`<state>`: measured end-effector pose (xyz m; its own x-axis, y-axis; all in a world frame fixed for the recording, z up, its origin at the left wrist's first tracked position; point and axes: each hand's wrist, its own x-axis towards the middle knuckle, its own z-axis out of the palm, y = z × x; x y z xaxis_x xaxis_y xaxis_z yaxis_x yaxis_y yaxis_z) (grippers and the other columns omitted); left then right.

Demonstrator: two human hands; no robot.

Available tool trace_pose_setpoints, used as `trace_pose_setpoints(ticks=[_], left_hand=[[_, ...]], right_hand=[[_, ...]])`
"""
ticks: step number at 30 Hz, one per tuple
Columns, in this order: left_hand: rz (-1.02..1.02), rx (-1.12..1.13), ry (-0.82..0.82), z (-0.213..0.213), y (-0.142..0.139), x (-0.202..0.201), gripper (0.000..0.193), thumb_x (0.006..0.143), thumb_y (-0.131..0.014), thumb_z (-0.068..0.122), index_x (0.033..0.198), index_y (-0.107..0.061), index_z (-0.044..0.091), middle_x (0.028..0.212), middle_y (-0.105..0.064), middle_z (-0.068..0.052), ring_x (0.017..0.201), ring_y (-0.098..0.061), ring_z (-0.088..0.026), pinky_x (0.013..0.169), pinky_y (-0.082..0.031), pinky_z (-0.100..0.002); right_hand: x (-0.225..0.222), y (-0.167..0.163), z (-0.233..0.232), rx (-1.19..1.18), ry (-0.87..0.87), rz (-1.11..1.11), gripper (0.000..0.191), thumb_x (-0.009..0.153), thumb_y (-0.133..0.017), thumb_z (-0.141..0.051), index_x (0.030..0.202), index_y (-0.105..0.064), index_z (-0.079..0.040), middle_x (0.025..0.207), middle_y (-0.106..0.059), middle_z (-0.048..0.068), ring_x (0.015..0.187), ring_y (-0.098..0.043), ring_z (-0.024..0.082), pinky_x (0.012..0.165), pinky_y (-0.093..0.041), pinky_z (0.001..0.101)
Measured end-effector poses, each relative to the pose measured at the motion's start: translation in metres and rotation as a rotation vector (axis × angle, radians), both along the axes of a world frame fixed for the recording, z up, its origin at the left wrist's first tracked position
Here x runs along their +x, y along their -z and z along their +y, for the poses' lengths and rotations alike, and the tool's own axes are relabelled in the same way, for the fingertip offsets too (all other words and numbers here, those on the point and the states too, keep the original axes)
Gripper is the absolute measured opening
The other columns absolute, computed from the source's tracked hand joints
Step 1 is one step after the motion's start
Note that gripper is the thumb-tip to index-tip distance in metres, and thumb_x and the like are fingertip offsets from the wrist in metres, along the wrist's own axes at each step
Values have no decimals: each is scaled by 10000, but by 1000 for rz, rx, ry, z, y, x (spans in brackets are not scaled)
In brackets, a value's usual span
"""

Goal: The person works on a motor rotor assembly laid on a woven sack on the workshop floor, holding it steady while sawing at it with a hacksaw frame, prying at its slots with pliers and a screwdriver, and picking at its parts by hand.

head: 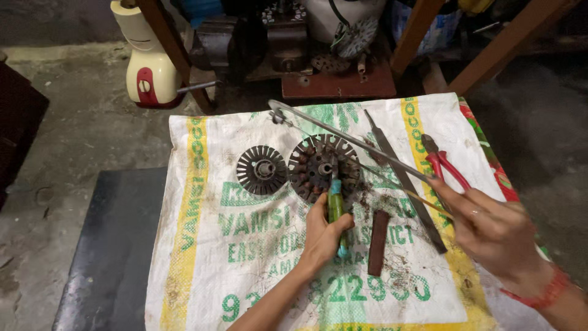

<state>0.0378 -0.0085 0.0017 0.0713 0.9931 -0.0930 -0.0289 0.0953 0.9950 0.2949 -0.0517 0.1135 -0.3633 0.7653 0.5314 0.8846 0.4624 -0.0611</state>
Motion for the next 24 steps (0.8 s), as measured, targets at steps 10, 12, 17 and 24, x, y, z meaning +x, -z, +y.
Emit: trace_pose_setpoints(ticks=[10, 12, 17, 24], left_hand=[[44, -15, -19, -2, -2, 2, 393, 681, -701, 217, 965, -580, -27, 711, -527, -40, 637, -495, -171, 555, -422, -353], [15, -38, -16, -1, -4, 2, 404, 664, -691, 234, 981, -582, 10, 699, -545, -28, 625, -505, -170, 546, -431, -354], [46, 5, 5, -1, -4, 0, 428, 649, -698, 253, 968, -579, -6, 720, -526, -36, 642, -502, -182, 569, -434, -357], [40, -65, 6, -2, -6, 3, 425, 630, -682, 252, 978, -564, 38, 696, -547, -43, 598, -519, -194, 536, -443, -370]], right_hand=[[-1, 24, 14, 100, -44, 10, 589, 787, -634, 96, 1339, -694, -101, 642, -502, 54, 458, -432, 174, 490, -384, 371], [2, 22, 18, 49, -26, 74, 607, 801, -616, 114, 1360, -697, -109, 636, -503, 26, 451, -435, 137, 486, -381, 345], [26, 21, -4, 86, 41, -68, 630, 783, -606, 113, 1371, -703, -94, 654, -526, 23, 457, -447, 124, 488, -409, 340], [18, 26, 3, 123, 7, 8, 565, 831, -607, 116, 1331, -706, -127, 636, -533, -1, 430, -423, 100, 449, -398, 305]])
